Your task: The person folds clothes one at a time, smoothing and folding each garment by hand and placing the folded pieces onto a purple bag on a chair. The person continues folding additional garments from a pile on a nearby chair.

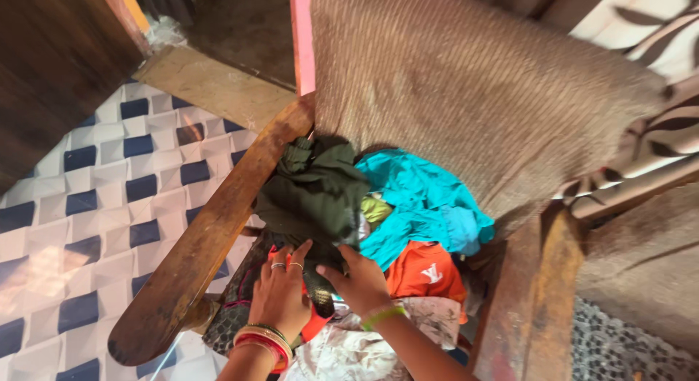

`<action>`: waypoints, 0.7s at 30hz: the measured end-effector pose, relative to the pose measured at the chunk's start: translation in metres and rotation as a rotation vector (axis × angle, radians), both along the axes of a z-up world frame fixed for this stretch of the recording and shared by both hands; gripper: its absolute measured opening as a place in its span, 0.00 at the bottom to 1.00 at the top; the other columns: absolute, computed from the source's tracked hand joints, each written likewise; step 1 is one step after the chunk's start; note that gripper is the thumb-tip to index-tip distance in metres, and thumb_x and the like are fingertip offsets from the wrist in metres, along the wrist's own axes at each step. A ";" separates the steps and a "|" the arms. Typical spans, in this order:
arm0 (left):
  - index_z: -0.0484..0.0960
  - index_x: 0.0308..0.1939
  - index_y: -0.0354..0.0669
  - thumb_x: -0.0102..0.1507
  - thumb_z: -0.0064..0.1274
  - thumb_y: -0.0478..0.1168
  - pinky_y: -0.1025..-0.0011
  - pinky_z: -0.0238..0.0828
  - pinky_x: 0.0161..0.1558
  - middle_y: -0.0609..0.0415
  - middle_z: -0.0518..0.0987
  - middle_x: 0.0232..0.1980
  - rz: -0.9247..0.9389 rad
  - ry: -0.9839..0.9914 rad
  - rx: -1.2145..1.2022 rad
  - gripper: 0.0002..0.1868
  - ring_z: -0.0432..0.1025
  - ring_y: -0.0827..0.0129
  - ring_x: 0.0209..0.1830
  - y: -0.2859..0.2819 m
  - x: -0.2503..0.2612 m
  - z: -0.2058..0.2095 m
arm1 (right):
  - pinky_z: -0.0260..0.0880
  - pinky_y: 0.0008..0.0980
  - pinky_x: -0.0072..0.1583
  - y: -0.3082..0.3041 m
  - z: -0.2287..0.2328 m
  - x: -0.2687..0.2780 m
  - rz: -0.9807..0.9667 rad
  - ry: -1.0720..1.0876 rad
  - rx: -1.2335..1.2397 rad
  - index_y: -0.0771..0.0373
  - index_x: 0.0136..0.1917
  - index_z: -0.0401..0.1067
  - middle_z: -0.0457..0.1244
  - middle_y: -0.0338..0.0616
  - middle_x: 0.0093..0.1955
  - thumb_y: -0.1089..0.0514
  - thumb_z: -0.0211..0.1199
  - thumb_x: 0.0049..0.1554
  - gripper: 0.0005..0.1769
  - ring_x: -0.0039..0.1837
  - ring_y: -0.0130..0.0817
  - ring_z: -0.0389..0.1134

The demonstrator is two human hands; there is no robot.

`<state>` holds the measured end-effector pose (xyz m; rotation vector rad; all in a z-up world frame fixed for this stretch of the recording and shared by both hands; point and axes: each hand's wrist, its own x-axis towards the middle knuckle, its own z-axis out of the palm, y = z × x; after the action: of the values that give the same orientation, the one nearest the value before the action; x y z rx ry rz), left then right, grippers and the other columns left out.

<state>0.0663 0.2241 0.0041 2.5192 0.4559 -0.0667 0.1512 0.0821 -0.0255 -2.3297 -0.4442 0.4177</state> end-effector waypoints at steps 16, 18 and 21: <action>0.80 0.58 0.48 0.62 0.54 0.45 0.63 0.71 0.49 0.40 0.83 0.42 -0.565 -0.068 -0.578 0.21 0.78 0.49 0.48 -0.247 0.009 0.108 | 0.64 0.36 0.62 -0.347 0.226 -0.133 -0.762 0.133 1.163 0.68 0.73 0.63 0.67 0.47 0.60 0.51 0.59 0.60 0.31 0.62 0.34 0.67; 0.78 0.52 0.41 0.65 0.53 0.47 0.67 0.71 0.47 0.44 0.82 0.41 -0.520 -0.123 -0.798 0.17 0.79 0.55 0.45 -0.311 -0.014 0.130 | 0.61 0.33 0.64 -0.383 0.226 -0.153 -0.817 -0.118 0.957 0.65 0.78 0.56 0.62 0.49 0.58 0.53 0.63 0.61 0.36 0.62 0.33 0.63; 0.82 0.54 0.37 0.70 0.53 0.46 0.60 0.66 0.42 0.38 0.78 0.37 -0.452 -0.075 -1.015 0.17 0.71 0.54 0.36 -0.385 -0.042 0.167 | 0.63 0.33 0.65 -0.428 0.219 -0.210 -0.779 -0.046 0.812 0.57 0.81 0.47 0.65 0.47 0.63 0.49 0.63 0.56 0.46 0.65 0.34 0.64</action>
<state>0.0246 -0.1612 0.1713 1.5598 -0.1774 -0.2924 -0.0586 -0.3460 0.1934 -1.5395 0.2615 -0.1805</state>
